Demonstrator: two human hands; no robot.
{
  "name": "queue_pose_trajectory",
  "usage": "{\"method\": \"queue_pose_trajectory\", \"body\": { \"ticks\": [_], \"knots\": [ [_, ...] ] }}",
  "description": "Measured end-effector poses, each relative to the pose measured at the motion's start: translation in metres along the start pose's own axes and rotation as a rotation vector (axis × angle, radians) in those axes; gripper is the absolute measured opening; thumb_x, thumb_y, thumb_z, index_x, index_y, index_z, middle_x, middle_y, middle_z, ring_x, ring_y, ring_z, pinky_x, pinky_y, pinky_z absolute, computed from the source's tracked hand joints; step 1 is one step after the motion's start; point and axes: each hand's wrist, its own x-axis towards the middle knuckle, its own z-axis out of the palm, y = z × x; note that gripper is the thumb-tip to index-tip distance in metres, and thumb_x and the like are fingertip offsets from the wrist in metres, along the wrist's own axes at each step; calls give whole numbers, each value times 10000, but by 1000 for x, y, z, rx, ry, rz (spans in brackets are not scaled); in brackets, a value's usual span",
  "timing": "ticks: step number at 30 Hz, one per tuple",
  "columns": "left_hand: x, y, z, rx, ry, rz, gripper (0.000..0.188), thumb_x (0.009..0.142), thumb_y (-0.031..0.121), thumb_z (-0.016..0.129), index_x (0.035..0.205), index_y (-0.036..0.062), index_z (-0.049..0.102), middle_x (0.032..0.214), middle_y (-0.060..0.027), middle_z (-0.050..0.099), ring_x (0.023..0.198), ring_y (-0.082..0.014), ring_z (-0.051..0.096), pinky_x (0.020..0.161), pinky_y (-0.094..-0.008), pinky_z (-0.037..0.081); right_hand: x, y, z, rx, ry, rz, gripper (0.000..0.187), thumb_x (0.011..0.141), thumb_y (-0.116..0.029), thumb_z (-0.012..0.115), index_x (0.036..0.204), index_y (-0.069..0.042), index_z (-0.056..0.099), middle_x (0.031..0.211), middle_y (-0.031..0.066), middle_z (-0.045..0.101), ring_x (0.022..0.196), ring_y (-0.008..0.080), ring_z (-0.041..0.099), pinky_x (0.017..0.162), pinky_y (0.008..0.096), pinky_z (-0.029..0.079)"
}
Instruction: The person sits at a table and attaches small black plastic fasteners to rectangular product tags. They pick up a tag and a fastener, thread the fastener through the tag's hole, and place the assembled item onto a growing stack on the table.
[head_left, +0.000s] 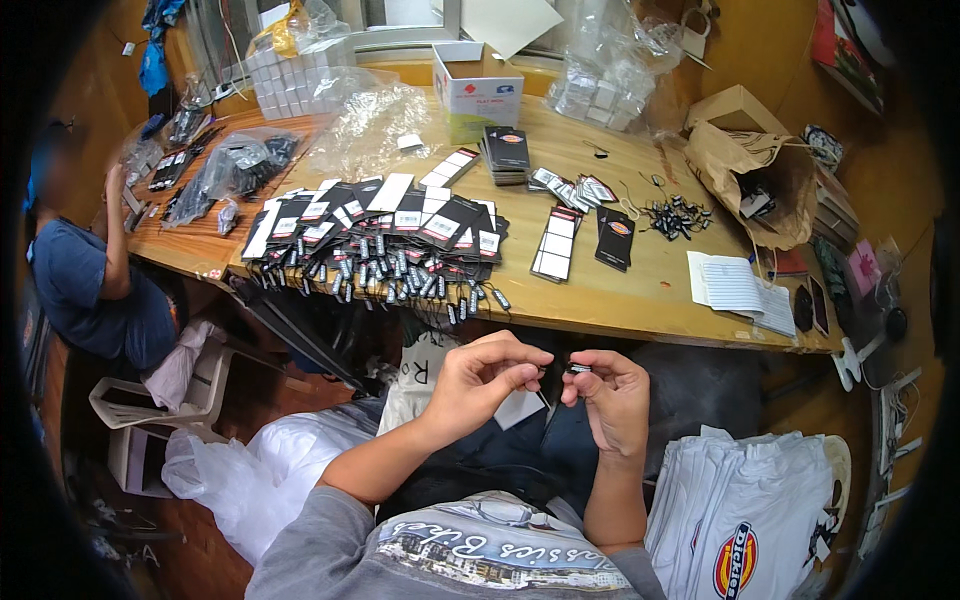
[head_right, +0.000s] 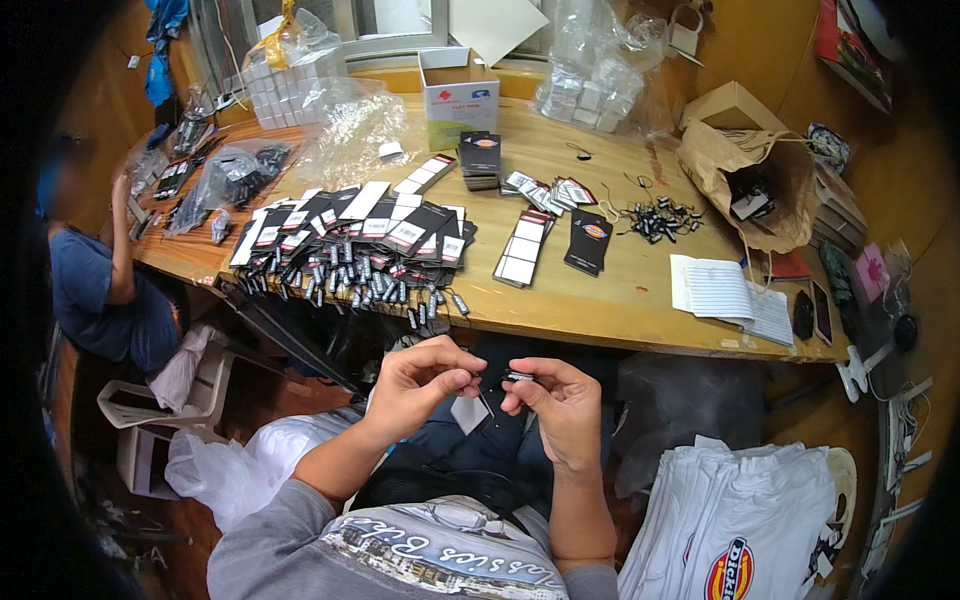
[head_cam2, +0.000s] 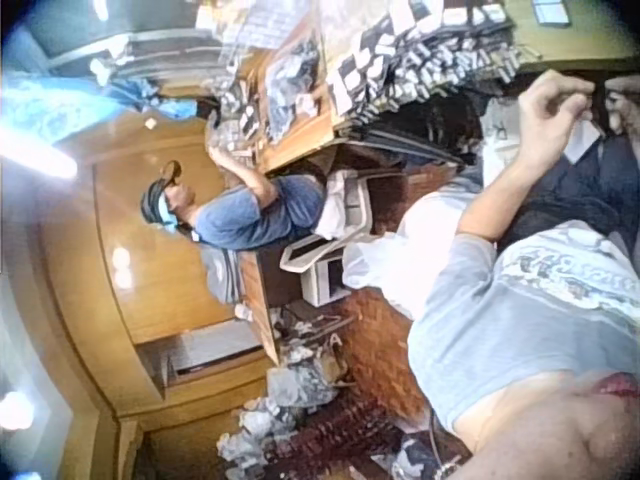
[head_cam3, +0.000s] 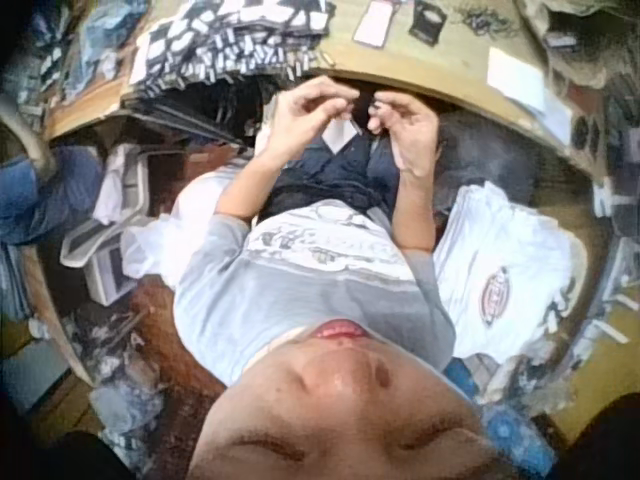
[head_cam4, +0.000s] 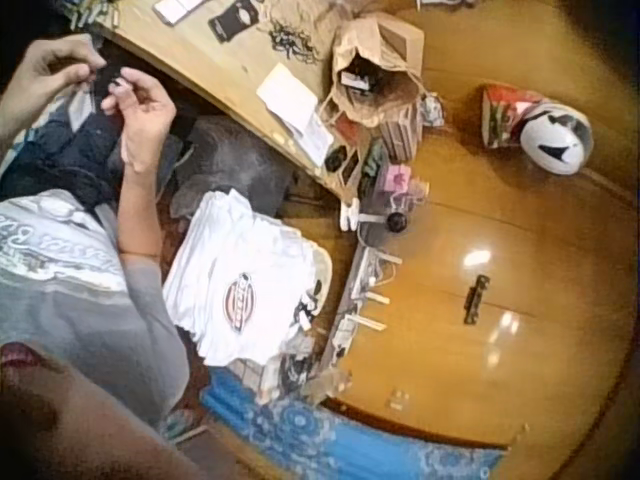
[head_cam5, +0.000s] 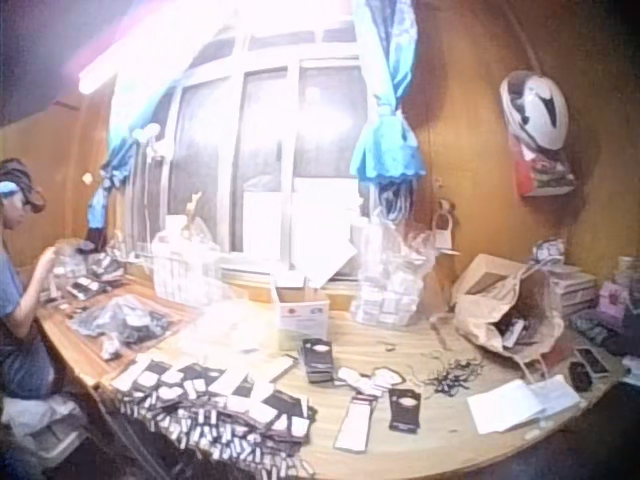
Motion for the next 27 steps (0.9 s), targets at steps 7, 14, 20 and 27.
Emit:
{"method": "queue_pose_trajectory", "body": {
  "ticks": [7,14,20,27],
  "knots": [
    [3,2,8,-47,-6,-44,251,729,-13,573,947,-15,449,721,-66,558,657,-99,548,592,-206,441,-5,-8,7,-181,3,-36,142,717,27,573,858,47,574,688,83,567,585,124,555,541,205,450],
    [4,0,4,22,-35,-32,256,722,-22,573,942,-9,441,694,-38,539,620,-67,519,571,-181,408,-6,-11,12,-341,-42,-84,137,713,60,558,845,36,582,730,74,559,600,109,546,542,187,444],
    [4,1,3,23,-49,-52,279,718,-21,581,947,-5,423,694,-53,544,634,-86,530,588,-197,420,-6,-12,13,-410,-19,-140,134,706,81,548,829,42,583,737,76,560,600,105,543,540,179,440],
    [9,0,-3,-58,-192,-61,375,702,-32,588,1019,-5,389,707,-51,533,656,-90,524,598,-200,418,-5,-18,11,-500,-105,-134,134,685,116,531,784,48,590,739,89,573,601,115,554,533,185,451]
  ]
}}
